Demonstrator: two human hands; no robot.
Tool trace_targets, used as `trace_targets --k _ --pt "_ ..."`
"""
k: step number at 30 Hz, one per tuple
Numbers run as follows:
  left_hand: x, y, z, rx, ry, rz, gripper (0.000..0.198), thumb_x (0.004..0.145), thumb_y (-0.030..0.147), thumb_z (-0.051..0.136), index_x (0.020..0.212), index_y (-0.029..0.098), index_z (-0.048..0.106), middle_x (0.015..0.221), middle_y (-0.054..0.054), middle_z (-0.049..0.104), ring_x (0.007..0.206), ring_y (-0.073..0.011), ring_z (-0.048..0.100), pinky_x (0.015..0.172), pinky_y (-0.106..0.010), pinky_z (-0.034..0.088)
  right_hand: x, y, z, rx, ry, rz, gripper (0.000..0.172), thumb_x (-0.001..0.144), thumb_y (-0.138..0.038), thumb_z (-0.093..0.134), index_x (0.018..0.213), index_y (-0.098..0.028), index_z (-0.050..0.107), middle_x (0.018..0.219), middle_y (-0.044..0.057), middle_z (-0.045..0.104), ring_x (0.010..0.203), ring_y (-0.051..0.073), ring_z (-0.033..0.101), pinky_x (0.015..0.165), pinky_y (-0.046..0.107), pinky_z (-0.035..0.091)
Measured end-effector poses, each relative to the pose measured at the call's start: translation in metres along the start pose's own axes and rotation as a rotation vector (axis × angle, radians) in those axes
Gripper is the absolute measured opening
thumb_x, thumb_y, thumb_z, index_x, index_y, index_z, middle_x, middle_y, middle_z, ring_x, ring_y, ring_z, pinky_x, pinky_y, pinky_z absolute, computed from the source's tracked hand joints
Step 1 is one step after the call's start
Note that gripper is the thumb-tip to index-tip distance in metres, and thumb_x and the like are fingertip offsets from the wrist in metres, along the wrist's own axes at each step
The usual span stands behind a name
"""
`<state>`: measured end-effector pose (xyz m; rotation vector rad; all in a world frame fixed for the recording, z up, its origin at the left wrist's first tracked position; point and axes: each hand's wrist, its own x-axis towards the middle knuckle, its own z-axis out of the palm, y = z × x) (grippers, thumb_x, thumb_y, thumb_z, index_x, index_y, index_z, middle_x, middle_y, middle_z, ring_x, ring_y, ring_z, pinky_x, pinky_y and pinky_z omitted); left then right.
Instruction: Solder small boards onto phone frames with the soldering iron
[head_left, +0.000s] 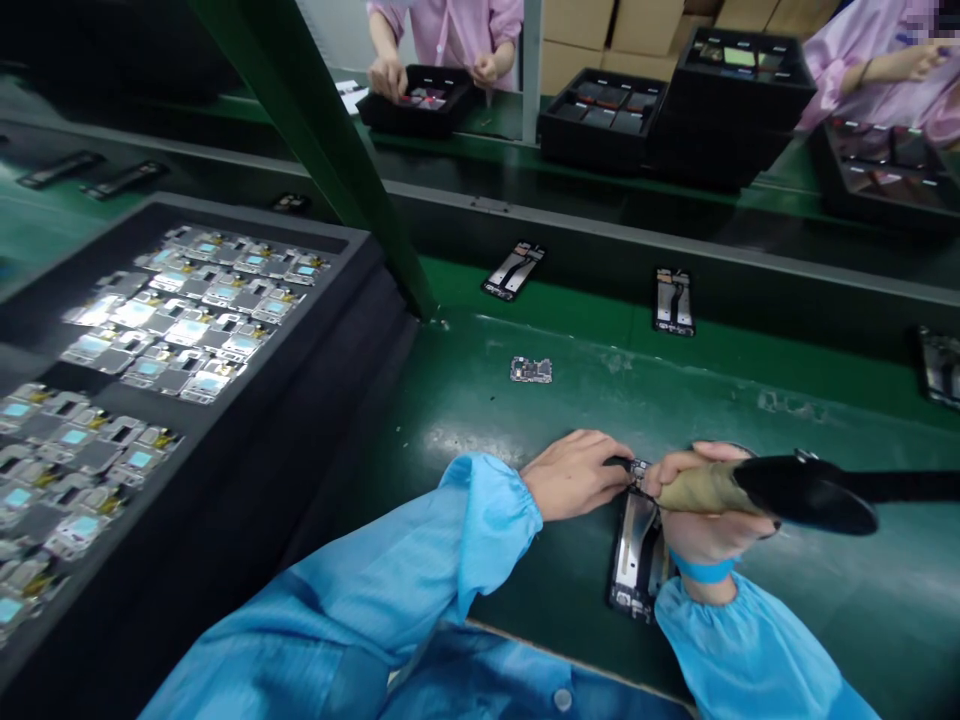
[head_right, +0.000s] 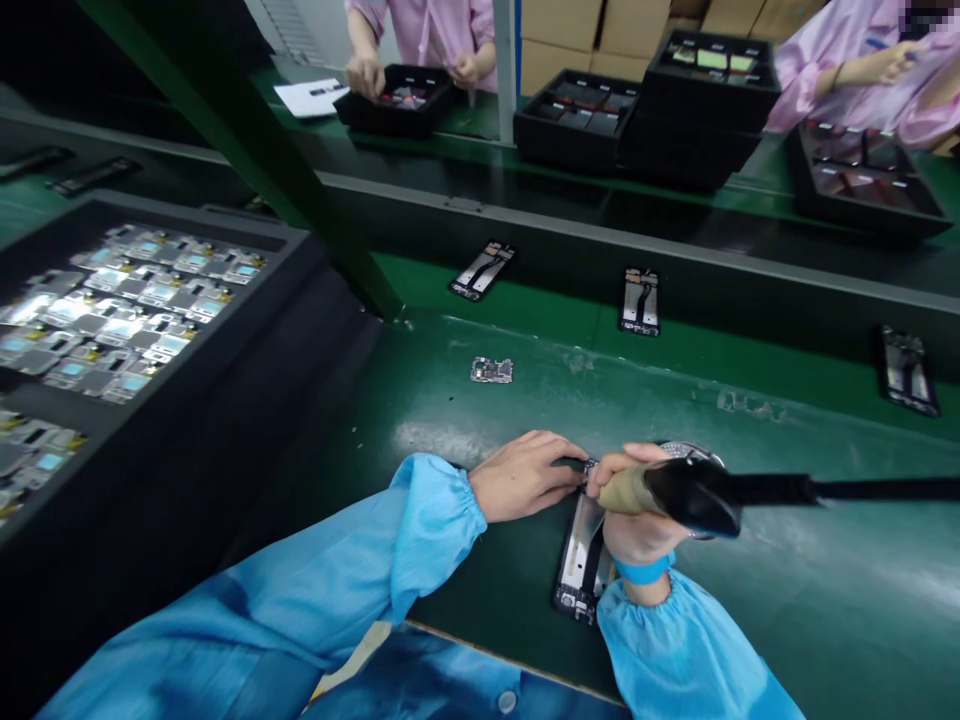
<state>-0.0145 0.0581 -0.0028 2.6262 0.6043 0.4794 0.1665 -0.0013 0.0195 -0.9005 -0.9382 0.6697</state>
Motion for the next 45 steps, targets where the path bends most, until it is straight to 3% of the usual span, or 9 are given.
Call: trace_targets --k 4,7,11,16,22,30,36,41,45 --pt "-0.014 0.039 0.019 0.01 0.006 0.208 0.029 0.114 0.046 0.07 0.101 0.022 0.082 0.12 -0.011 0.079 0.11 -0.0253 0.073 0.104 -0.043 0.058 0.024 -0.012 -0.014 -0.018 0.182 -0.039 0.077 0.091 -0.102 0.056 0.112 -0.029 0.068 0.061 -0.004 0.065 0.041 0.02 0.056 0.045 0.036 0.052" --pt "-0.031 0.07 0.033 0.014 -0.029 0.386 0.033 0.11 0.057 0.075 0.117 0.026 0.082 0.135 -0.009 0.078 0.128 -0.0282 0.071 0.126 -0.052 0.05 0.043 -0.016 -0.031 -0.103 0.344 -0.119 0.081 0.087 -0.106 0.056 0.106 -0.028 0.067 0.056 -0.005 0.059 0.036 0.019 0.05 0.042 0.035 0.047" --pt "-0.043 0.087 0.035 0.116 -0.024 0.166 0.042 0.109 0.049 0.078 0.145 0.028 0.073 0.143 -0.011 0.076 0.145 -0.0331 0.064 0.142 -0.072 0.028 0.052 -0.011 -0.042 -0.168 0.418 -0.135 0.075 0.095 -0.097 0.055 0.105 -0.024 0.067 0.056 -0.005 0.059 0.035 0.018 0.049 0.038 0.032 0.043" --pt "-0.025 0.056 0.029 0.205 -0.015 -0.03 0.04 0.114 0.026 0.07 0.154 0.026 0.069 0.148 -0.012 0.077 0.145 -0.0314 0.068 0.142 -0.069 0.032 0.046 0.0 -0.036 -0.129 0.364 -0.09 0.075 0.097 -0.094 0.056 0.111 -0.021 0.066 0.06 -0.005 0.06 0.037 0.017 0.052 0.038 0.029 0.044" --pt "0.04 -0.031 0.031 0.219 0.153 -0.199 0.037 0.116 0.02 0.066 0.152 0.026 0.074 0.154 -0.011 0.077 0.149 -0.0275 0.07 0.129 -0.052 0.055 0.044 0.007 -0.038 -0.108 0.349 -0.08 0.075 0.098 -0.093 0.058 0.111 -0.02 0.066 0.06 -0.003 0.063 0.036 0.018 0.055 0.038 0.03 0.047" --pt "0.139 -0.112 0.009 0.269 0.305 -0.373 0.025 0.112 0.017 0.071 0.134 0.022 0.082 0.144 -0.013 0.082 0.14 -0.0298 0.075 0.119 -0.052 0.061 0.039 0.018 -0.042 -0.061 0.308 -0.046 0.071 0.1 -0.088 0.062 0.118 -0.019 0.066 0.065 -0.001 0.066 0.04 0.019 0.058 0.04 0.03 0.047" --pt "0.19 -0.102 0.015 0.288 0.291 -0.365 0.04 0.109 0.005 0.06 0.139 0.023 0.079 0.16 -0.014 0.072 0.152 -0.0327 0.064 0.129 -0.065 0.051 0.034 0.023 -0.041 -0.047 0.307 -0.008 0.07 0.101 -0.087 0.061 0.121 -0.02 0.065 0.068 0.0 0.067 0.041 0.019 0.058 0.039 0.029 0.045" --pt "0.247 -0.066 0.045 0.242 0.167 -0.301 0.04 0.115 0.029 0.068 0.155 0.03 0.072 0.173 -0.014 0.06 0.16 -0.034 0.055 0.132 -0.066 0.049 0.034 0.021 -0.04 -0.052 0.301 -0.031 0.068 0.103 -0.086 0.06 0.121 -0.021 0.065 0.069 0.0 0.068 0.041 0.019 0.059 0.04 0.029 0.047" --pt "0.283 -0.058 0.054 0.211 0.1 -0.355 0.027 0.119 0.033 0.06 0.138 0.029 0.079 0.166 -0.013 0.064 0.156 -0.0341 0.055 0.134 -0.073 0.042 0.037 0.013 -0.037 -0.05 0.296 -0.051 0.07 0.102 -0.088 0.062 0.118 -0.02 0.067 0.066 0.0 0.067 0.039 0.018 0.057 0.037 0.028 0.046"
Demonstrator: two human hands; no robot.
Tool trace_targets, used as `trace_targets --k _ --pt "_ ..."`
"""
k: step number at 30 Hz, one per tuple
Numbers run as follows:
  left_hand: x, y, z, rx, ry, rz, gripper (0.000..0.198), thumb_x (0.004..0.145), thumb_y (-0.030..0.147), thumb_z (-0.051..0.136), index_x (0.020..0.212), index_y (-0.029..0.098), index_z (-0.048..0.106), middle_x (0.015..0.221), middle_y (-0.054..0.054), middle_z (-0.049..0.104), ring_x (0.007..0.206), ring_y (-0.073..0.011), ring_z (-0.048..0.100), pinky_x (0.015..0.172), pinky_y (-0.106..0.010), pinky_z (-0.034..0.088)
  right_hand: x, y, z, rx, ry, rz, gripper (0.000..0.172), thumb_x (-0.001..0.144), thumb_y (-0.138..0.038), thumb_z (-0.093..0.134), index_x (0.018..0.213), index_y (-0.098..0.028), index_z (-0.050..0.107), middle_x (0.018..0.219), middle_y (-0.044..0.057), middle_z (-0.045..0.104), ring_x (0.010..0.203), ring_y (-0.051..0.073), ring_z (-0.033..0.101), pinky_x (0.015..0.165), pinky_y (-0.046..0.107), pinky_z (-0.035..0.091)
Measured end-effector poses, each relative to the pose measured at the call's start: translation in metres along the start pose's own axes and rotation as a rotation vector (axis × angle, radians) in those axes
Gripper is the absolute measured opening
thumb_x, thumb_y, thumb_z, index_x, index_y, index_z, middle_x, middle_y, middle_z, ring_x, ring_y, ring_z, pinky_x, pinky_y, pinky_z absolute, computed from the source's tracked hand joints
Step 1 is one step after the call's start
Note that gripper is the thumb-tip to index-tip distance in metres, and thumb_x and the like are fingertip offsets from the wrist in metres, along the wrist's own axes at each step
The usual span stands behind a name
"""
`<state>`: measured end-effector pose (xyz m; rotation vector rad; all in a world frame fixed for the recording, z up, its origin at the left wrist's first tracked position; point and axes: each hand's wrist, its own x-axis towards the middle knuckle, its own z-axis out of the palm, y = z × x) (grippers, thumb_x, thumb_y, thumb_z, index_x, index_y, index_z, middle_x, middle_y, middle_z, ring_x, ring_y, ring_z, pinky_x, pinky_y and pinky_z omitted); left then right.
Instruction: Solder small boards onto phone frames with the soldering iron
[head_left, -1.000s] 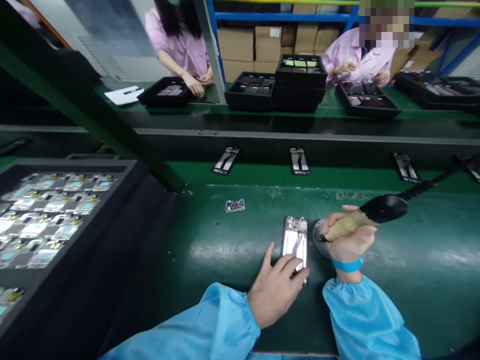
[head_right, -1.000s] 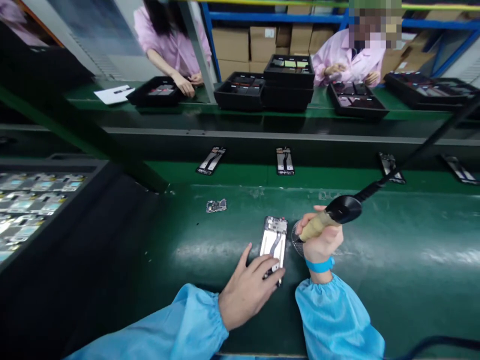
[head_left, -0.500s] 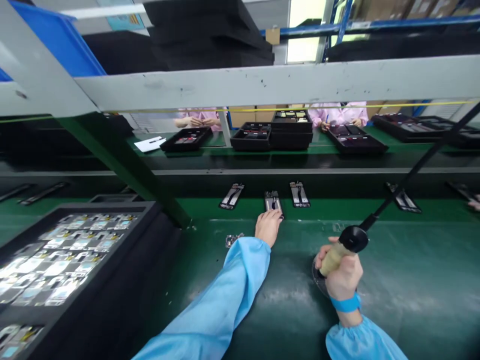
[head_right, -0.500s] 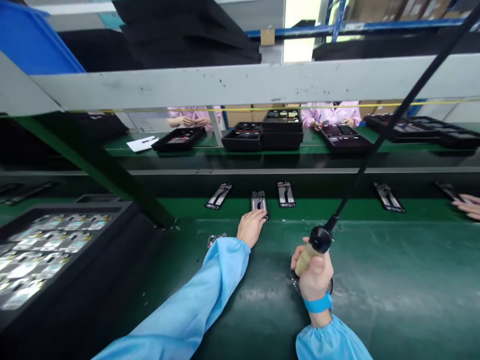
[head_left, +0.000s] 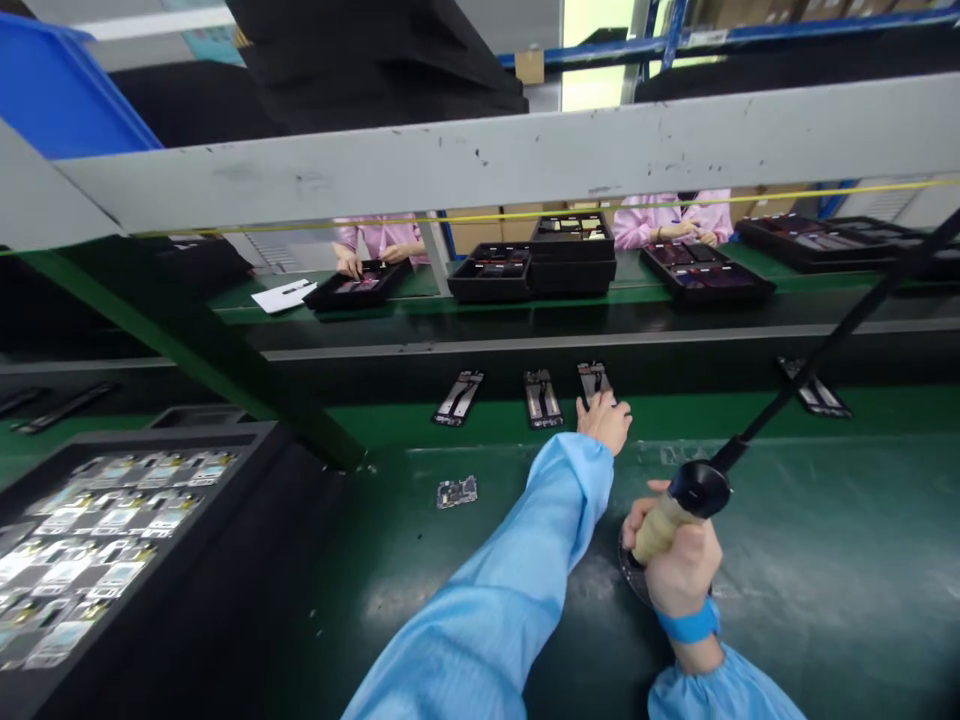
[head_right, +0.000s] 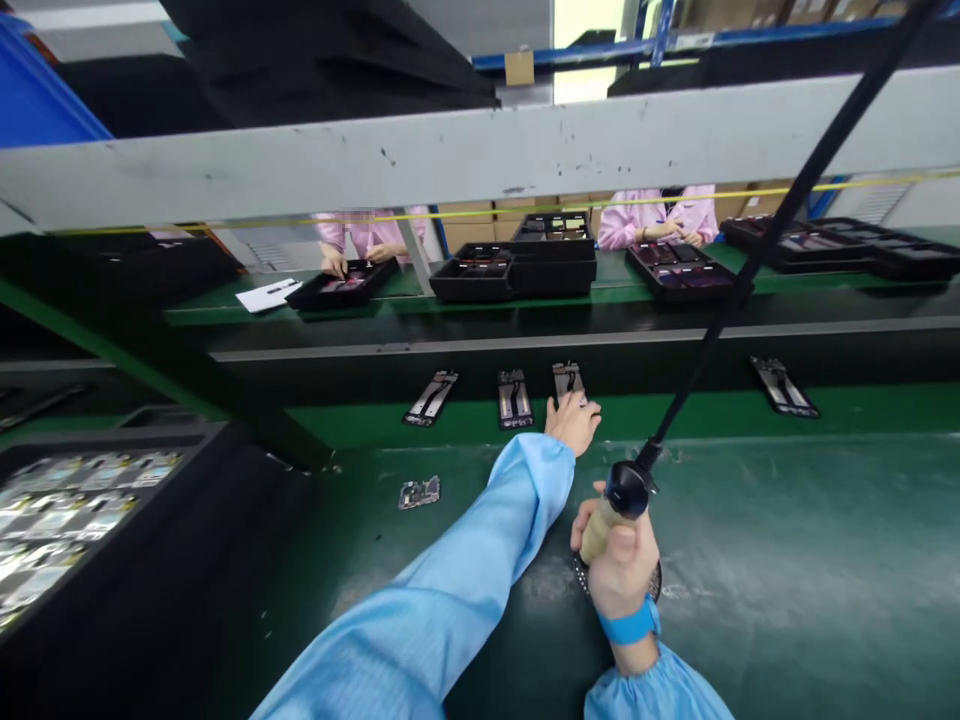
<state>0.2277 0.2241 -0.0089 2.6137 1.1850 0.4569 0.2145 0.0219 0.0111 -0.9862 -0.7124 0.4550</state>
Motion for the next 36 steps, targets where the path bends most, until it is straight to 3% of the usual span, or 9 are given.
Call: trace_targets --k 5,9,13,19,23,27,32,36 --pt "0.006 0.006 -0.004 -0.007 -0.015 -0.047 0.035 0.116 0.013 0.05 0.136 0.024 0.076 0.158 -0.016 0.067 0.149 -0.0336 0.057 0.129 -0.072 0.044 0.001 -0.007 0.001 -0.03 -0.001 -0.013 0.07 0.101 -0.089 0.063 0.115 -0.02 0.068 0.065 0.0 0.068 0.04 0.019 0.06 0.039 0.03 0.048" --pt "-0.025 0.0 -0.014 -0.013 -0.015 0.029 0.028 0.111 0.012 0.06 0.126 0.027 0.078 0.163 -0.009 0.065 0.151 -0.031 0.055 0.131 -0.069 0.04 0.003 -0.009 0.002 -0.022 -0.005 -0.008 0.072 0.099 -0.09 0.065 0.116 -0.02 0.068 0.064 0.0 0.067 0.039 0.019 0.058 0.038 0.029 0.046" --pt "-0.083 -0.01 -0.024 -0.021 -0.039 0.141 0.026 0.109 0.013 0.065 0.122 0.03 0.08 0.164 -0.004 0.067 0.152 -0.0287 0.055 0.137 -0.068 0.032 0.003 -0.006 0.002 -0.005 -0.003 0.008 0.07 0.098 -0.089 0.067 0.115 -0.02 0.069 0.064 0.0 0.067 0.039 0.019 0.057 0.039 0.029 0.045" --pt "-0.19 -0.03 -0.037 -0.006 -0.023 0.239 0.032 0.107 0.014 0.069 0.132 0.03 0.08 0.162 -0.008 0.069 0.147 -0.0325 0.06 0.132 -0.07 0.039 0.004 -0.001 -0.002 -0.02 -0.02 0.018 0.073 0.098 -0.09 0.065 0.117 -0.02 0.067 0.064 -0.001 0.066 0.04 0.019 0.058 0.04 0.029 0.047" --pt "-0.256 -0.034 -0.049 0.029 0.037 0.211 0.033 0.111 0.017 0.071 0.141 0.03 0.076 0.154 -0.009 0.072 0.142 -0.0309 0.063 0.127 -0.061 0.045 0.008 0.0 -0.001 -0.021 0.013 -0.017 0.073 0.098 -0.091 0.065 0.114 -0.02 0.066 0.063 -0.001 0.065 0.039 0.018 0.057 0.039 0.029 0.047" --pt "-0.304 -0.035 -0.063 -0.011 -0.002 0.267 0.035 0.116 0.021 0.067 0.149 0.033 0.072 0.153 -0.007 0.075 0.13 -0.0259 0.069 0.117 -0.05 0.049 0.009 -0.001 0.0 -0.044 0.011 -0.025 0.076 0.096 -0.094 0.063 0.114 -0.02 0.067 0.063 -0.001 0.065 0.039 0.019 0.057 0.039 0.029 0.046" --pt "-0.323 -0.051 -0.072 -0.126 -0.04 0.364 0.034 0.119 0.03 0.066 0.152 0.033 0.072 0.154 -0.007 0.077 0.134 -0.0253 0.071 0.115 -0.045 0.051 0.009 0.004 -0.004 -0.051 0.041 -0.068 0.079 0.092 -0.096 0.064 0.111 -0.019 0.07 0.062 0.0 0.065 0.038 0.022 0.057 0.038 0.034 0.047" --pt "-0.302 -0.092 -0.081 -0.2 0.153 0.209 0.035 0.119 0.018 0.051 0.143 0.026 0.076 0.144 -0.008 0.082 0.132 -0.0233 0.075 0.115 -0.041 0.059 0.012 0.011 -0.011 0.019 0.105 -0.083 0.074 0.081 -0.093 0.073 0.104 -0.022 0.074 0.062 0.004 0.068 0.039 0.027 0.058 0.038 0.04 0.048"
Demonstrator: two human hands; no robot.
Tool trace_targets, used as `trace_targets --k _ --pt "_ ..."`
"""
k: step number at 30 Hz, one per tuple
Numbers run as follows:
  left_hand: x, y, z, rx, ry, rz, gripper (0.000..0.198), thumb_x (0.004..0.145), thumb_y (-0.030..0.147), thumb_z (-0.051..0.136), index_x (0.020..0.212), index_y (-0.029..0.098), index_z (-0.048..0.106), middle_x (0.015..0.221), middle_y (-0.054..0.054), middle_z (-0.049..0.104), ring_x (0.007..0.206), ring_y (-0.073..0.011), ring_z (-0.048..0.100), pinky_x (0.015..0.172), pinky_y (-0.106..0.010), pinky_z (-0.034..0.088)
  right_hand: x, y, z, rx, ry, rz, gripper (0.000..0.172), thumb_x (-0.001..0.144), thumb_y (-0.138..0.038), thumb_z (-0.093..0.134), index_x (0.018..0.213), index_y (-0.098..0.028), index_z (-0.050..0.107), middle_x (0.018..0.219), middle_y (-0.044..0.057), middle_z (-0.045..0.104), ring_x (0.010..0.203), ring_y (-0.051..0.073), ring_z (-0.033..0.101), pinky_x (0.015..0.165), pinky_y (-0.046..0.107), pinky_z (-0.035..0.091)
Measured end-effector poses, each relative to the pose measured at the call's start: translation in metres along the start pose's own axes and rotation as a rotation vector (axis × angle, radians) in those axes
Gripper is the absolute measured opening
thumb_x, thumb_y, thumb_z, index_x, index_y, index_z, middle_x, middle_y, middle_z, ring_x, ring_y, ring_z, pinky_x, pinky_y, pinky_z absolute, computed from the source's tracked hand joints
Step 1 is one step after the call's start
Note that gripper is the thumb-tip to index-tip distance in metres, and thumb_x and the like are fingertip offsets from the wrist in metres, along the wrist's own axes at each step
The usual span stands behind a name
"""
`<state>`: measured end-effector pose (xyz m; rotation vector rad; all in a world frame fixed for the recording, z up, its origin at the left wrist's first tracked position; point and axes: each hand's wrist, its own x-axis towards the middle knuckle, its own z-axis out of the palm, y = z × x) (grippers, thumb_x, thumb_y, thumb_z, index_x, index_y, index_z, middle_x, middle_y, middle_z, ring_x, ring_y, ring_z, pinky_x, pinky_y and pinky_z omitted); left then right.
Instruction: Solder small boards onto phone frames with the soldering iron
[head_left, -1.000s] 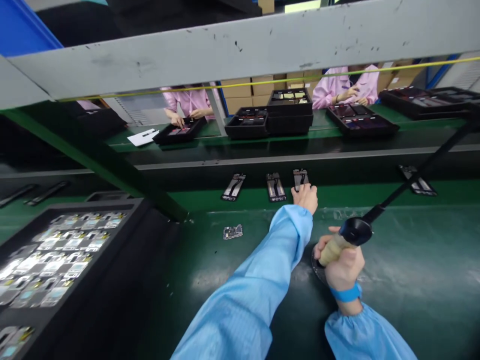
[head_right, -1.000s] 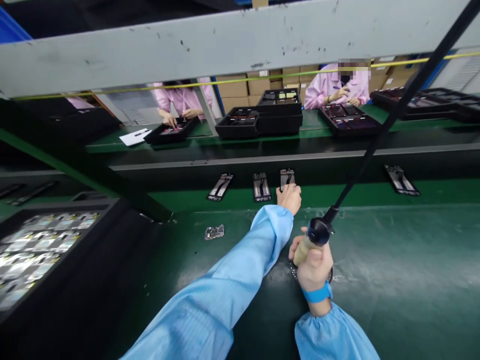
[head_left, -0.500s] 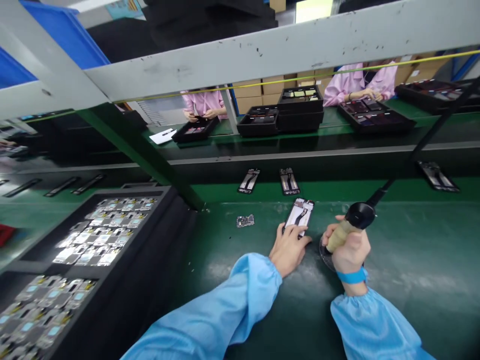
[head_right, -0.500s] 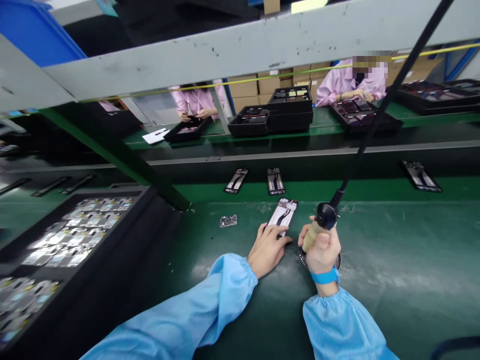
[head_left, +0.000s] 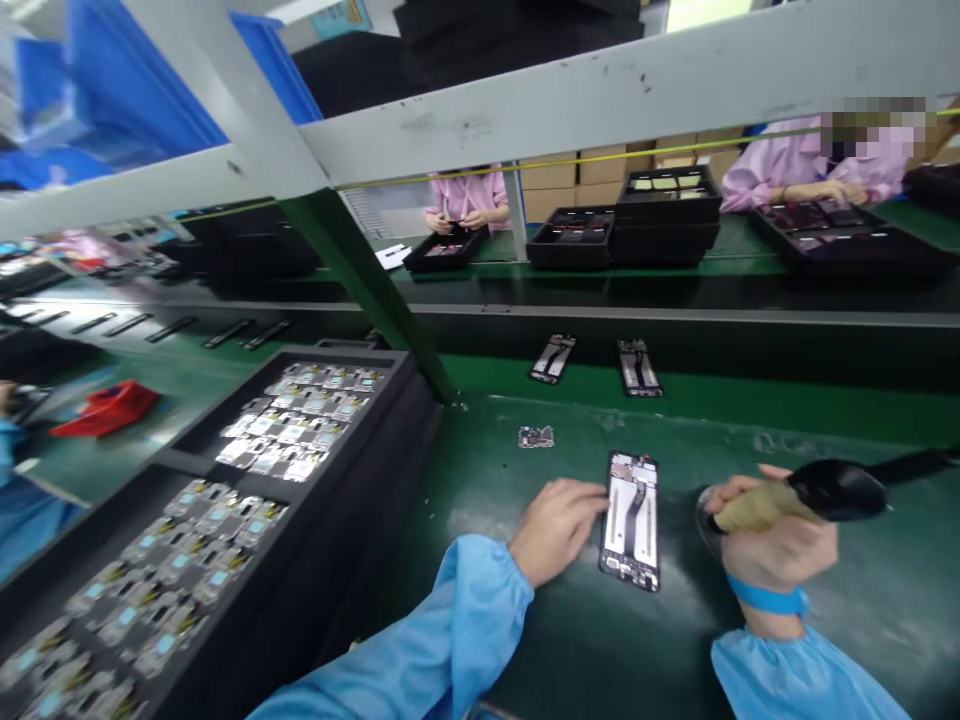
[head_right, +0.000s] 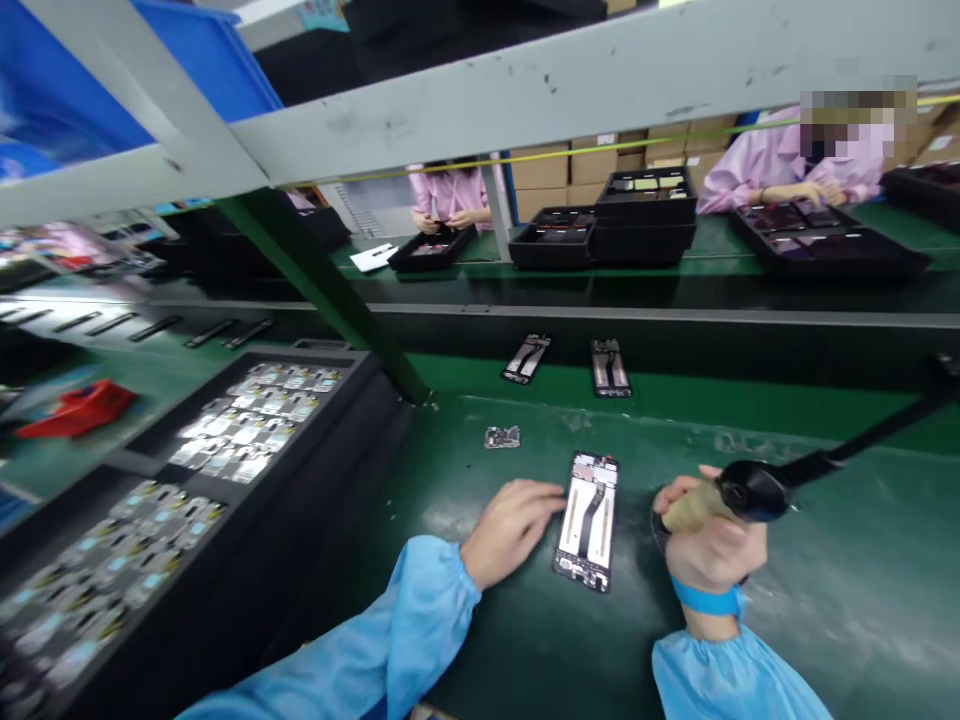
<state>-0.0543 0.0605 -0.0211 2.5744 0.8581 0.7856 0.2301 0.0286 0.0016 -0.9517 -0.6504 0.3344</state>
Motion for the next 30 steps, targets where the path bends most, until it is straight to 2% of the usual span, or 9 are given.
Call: trace_targets --k 2,4,7,10,14,18,23,30 --pt "0.008 -0.027 -0.011 0.054 0.118 -0.116 0.041 0.118 0.013 0.045 0.145 0.024 0.074 0.143 -0.01 0.082 0.133 -0.0232 0.076 0.119 -0.043 0.062 0.001 0.001 -0.001 0.008 -0.013 0.055 0.067 0.077 -0.086 0.078 0.101 -0.023 0.075 0.062 0.005 0.068 0.04 0.028 0.058 0.038 0.042 0.047" --pt "0.011 -0.052 -0.02 0.156 0.175 -0.213 0.045 0.115 0.011 0.045 0.151 0.023 0.072 0.153 -0.012 0.077 0.144 -0.0264 0.072 0.126 -0.049 0.06 0.001 0.0 0.0 -0.012 -0.016 0.072 0.066 0.077 -0.087 0.076 0.101 -0.024 0.075 0.062 0.004 0.067 0.04 0.027 0.057 0.038 0.042 0.046" --pt "0.009 -0.076 -0.028 0.297 0.152 -0.312 0.051 0.11 0.009 0.051 0.155 0.023 0.069 0.165 -0.014 0.069 0.155 -0.0321 0.064 0.13 -0.058 0.057 -0.001 -0.005 0.004 -0.044 -0.014 0.053 0.068 0.081 -0.091 0.072 0.102 -0.026 0.074 0.061 0.001 0.066 0.039 0.027 0.056 0.038 0.042 0.047" --pt "0.007 -0.084 -0.029 0.297 0.114 -0.308 0.044 0.113 0.013 0.055 0.151 0.026 0.071 0.153 -0.011 0.075 0.142 -0.0289 0.071 0.124 -0.053 0.062 -0.002 -0.01 0.009 -0.04 -0.016 0.056 0.065 0.084 -0.089 0.074 0.102 -0.026 0.072 0.06 0.0 0.066 0.038 0.025 0.056 0.037 0.039 0.046" --pt "0.02 -0.072 -0.025 0.221 0.1 -0.201 0.03 0.119 0.022 0.057 0.144 0.025 0.073 0.141 -0.01 0.079 0.129 -0.0258 0.073 0.115 -0.045 0.066 -0.004 -0.012 0.012 -0.038 -0.038 0.012 0.073 0.087 -0.093 0.073 0.106 -0.023 0.071 0.061 0.001 0.066 0.039 0.024 0.057 0.037 0.037 0.048" --pt "0.048 -0.047 -0.008 0.153 -0.008 -0.052 0.029 0.121 0.026 0.06 0.147 0.027 0.073 0.149 -0.009 0.077 0.137 -0.0249 0.07 0.119 -0.044 0.062 -0.004 -0.011 0.011 -0.076 -0.049 -0.043 0.078 0.092 -0.095 0.067 0.108 -0.019 0.068 0.062 0.001 0.065 0.039 0.023 0.059 0.038 0.036 0.049" --pt "0.08 -0.023 0.015 0.198 -0.145 0.031 0.034 0.118 0.025 0.067 0.152 0.027 0.072 0.156 -0.009 0.075 0.145 -0.0257 0.066 0.121 -0.044 0.058 -0.005 -0.012 0.013 -0.079 -0.029 -0.036 0.077 0.09 -0.096 0.067 0.106 -0.02 0.068 0.062 0.001 0.065 0.038 0.022 0.057 0.038 0.036 0.049" --pt "0.085 -0.018 0.019 0.265 -0.166 0.063 0.034 0.118 0.024 0.067 0.151 0.029 0.074 0.157 -0.007 0.075 0.144 -0.0254 0.067 0.118 -0.044 0.057 -0.005 -0.014 0.014 -0.097 -0.022 -0.027 0.079 0.089 -0.098 0.067 0.106 -0.02 0.068 0.062 0.001 0.065 0.04 0.022 0.057 0.042 0.037 0.049"
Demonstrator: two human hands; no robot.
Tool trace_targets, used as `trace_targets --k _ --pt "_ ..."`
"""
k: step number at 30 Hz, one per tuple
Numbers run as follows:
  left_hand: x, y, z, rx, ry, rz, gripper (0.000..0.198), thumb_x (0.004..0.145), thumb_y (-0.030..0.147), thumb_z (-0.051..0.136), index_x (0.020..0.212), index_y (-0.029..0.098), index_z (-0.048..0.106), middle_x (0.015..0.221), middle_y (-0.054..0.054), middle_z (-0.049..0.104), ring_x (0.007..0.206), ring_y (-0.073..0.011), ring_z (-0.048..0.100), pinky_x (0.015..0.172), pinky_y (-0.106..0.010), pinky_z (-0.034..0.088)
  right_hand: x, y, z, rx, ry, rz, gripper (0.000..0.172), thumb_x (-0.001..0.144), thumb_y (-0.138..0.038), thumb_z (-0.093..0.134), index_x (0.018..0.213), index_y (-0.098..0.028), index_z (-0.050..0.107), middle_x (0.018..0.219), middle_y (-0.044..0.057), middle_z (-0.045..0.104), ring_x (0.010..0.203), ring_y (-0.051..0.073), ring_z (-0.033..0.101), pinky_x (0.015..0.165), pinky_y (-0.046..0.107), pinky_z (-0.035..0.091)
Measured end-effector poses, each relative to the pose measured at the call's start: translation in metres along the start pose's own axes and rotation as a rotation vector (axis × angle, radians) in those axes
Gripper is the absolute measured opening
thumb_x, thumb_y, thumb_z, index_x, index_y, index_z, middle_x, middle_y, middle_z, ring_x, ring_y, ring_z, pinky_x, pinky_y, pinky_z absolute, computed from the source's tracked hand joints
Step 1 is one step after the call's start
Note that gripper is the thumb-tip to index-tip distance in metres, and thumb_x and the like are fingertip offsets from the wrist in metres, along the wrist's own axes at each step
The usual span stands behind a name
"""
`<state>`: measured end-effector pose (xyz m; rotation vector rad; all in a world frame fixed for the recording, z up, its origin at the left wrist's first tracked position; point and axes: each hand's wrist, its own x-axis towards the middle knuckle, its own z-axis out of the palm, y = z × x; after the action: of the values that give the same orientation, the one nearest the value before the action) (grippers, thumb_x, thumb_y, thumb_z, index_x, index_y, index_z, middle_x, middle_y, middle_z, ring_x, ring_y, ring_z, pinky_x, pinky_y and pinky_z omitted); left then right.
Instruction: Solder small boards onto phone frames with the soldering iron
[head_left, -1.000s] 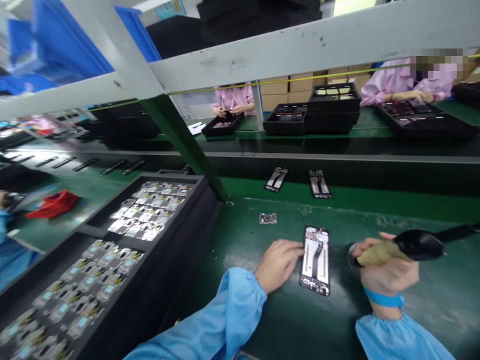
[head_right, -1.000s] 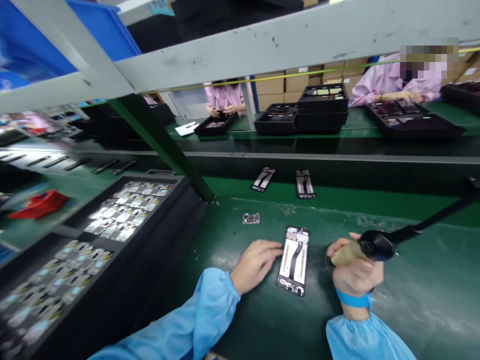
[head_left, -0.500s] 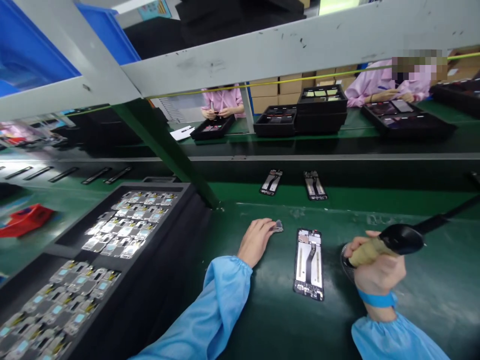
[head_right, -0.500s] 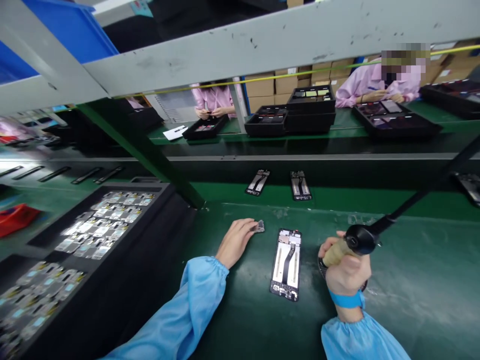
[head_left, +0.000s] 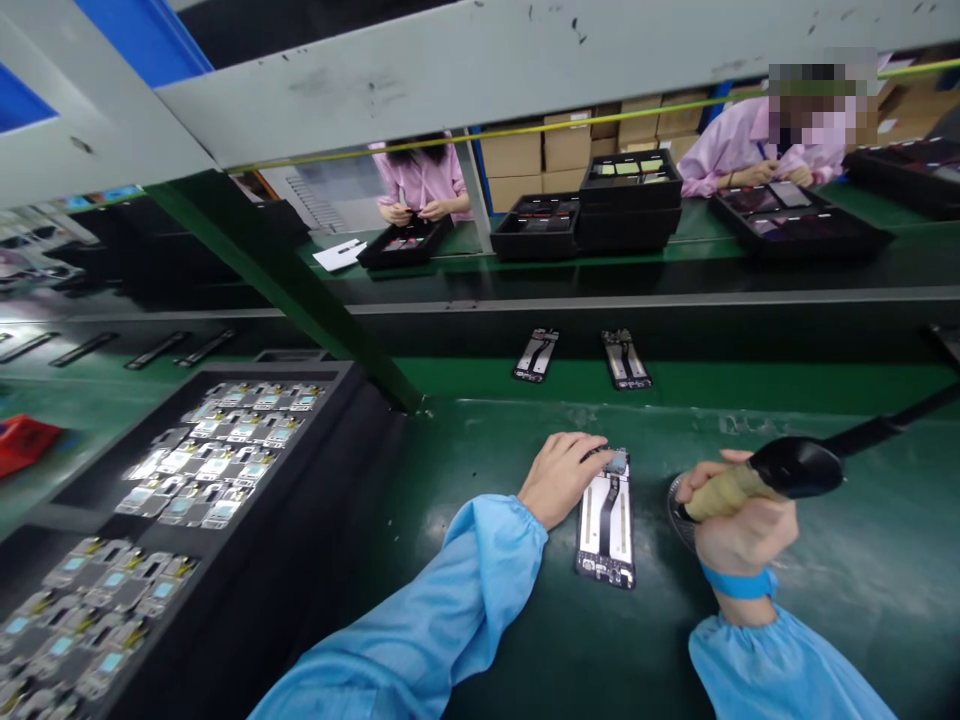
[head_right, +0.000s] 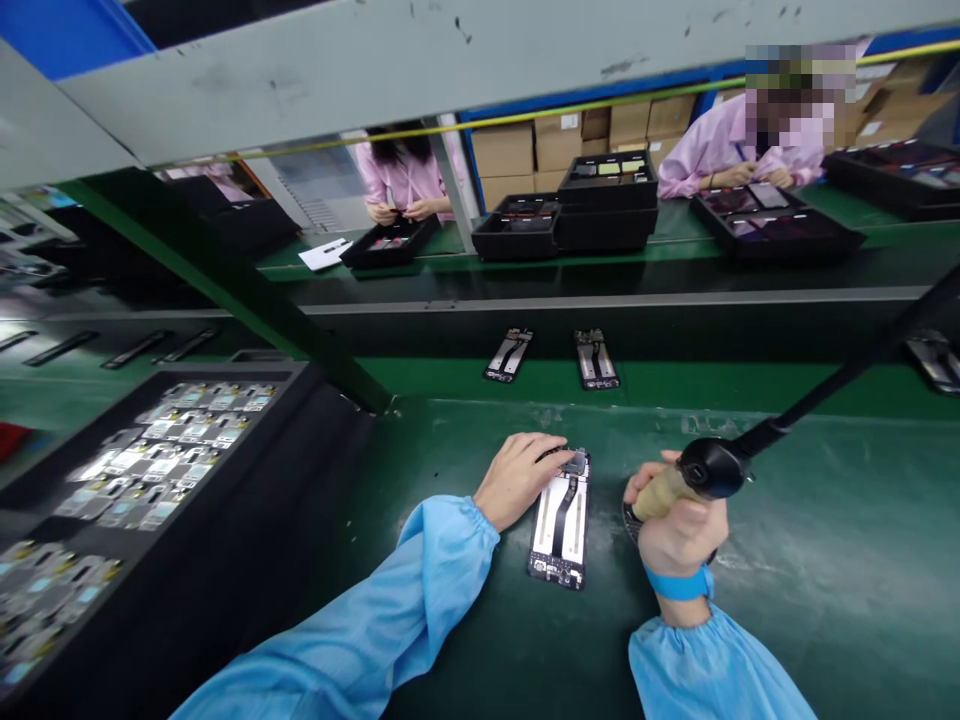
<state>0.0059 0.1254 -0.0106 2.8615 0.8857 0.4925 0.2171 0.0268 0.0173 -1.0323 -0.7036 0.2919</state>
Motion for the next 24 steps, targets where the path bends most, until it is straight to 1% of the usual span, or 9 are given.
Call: trace_targets --k 3,5,8,12,16,20,24 --pt "-0.002 0.001 0.0 0.006 0.011 -0.03 0.036 0.117 0.023 0.069 0.152 0.032 0.074 0.156 -0.006 0.075 0.143 -0.0254 0.067 0.117 -0.043 0.057 0.001 0.0 0.0 0.009 0.003 -0.019 0.077 0.09 -0.095 0.068 0.106 -0.02 0.068 0.061 0.001 0.064 0.039 0.022 0.057 0.04 0.036 0.048" --pt "-0.003 0.001 0.0 0.0 0.02 -0.03 0.034 0.118 0.024 0.068 0.15 0.03 0.075 0.156 -0.007 0.076 0.143 -0.0256 0.067 0.117 -0.043 0.057 0.001 -0.001 0.001 -0.002 0.004 -0.033 0.078 0.091 -0.097 0.065 0.105 -0.02 0.068 0.06 0.0 0.064 0.038 0.021 0.056 0.039 0.036 0.049" --pt "-0.003 -0.002 0.001 -0.029 0.034 -0.002 0.029 0.12 0.028 0.065 0.147 0.029 0.077 0.156 -0.007 0.076 0.144 -0.0259 0.067 0.118 -0.044 0.056 0.001 -0.001 0.001 -0.016 0.007 -0.032 0.08 0.091 -0.099 0.062 0.105 -0.02 0.068 0.06 0.0 0.063 0.037 0.021 0.055 0.039 0.037 0.049" --pt "-0.006 -0.007 0.005 -0.099 0.045 0.018 0.029 0.122 0.034 0.061 0.145 0.029 0.078 0.156 -0.007 0.077 0.145 -0.0255 0.069 0.119 -0.045 0.057 0.0 0.001 -0.002 -0.028 0.004 -0.011 0.083 0.09 -0.101 0.061 0.108 -0.021 0.067 0.06 -0.001 0.063 0.038 0.022 0.056 0.041 0.038 0.05" --pt "-0.01 -0.011 0.014 -0.16 0.054 0.06 0.03 0.123 0.039 0.061 0.141 0.029 0.081 0.155 -0.006 0.079 0.143 -0.023 0.071 0.121 -0.042 0.058 0.0 0.002 -0.003 0.007 -0.005 -0.008 0.079 0.091 -0.097 0.064 0.108 -0.021 0.067 0.061 -0.001 0.064 0.038 0.022 0.056 0.041 0.037 0.049" --pt "-0.01 -0.013 0.021 -0.135 0.065 0.073 0.028 0.122 0.036 0.062 0.14 0.03 0.083 0.152 -0.006 0.08 0.146 -0.0226 0.071 0.122 -0.042 0.059 -0.001 0.003 -0.003 0.018 -0.004 -0.013 0.078 0.092 -0.096 0.066 0.108 -0.02 0.068 0.063 0.001 0.065 0.04 0.022 0.057 0.042 0.037 0.05" --pt "-0.008 -0.014 0.022 -0.11 0.075 0.08 0.027 0.122 0.034 0.063 0.139 0.029 0.083 0.15 -0.008 0.081 0.145 -0.0235 0.072 0.121 -0.043 0.061 -0.001 0.005 -0.004 0.019 0.002 0.01 0.08 0.089 -0.098 0.066 0.107 -0.02 0.068 0.063 0.0 0.065 0.04 0.022 0.057 0.042 0.036 0.05"
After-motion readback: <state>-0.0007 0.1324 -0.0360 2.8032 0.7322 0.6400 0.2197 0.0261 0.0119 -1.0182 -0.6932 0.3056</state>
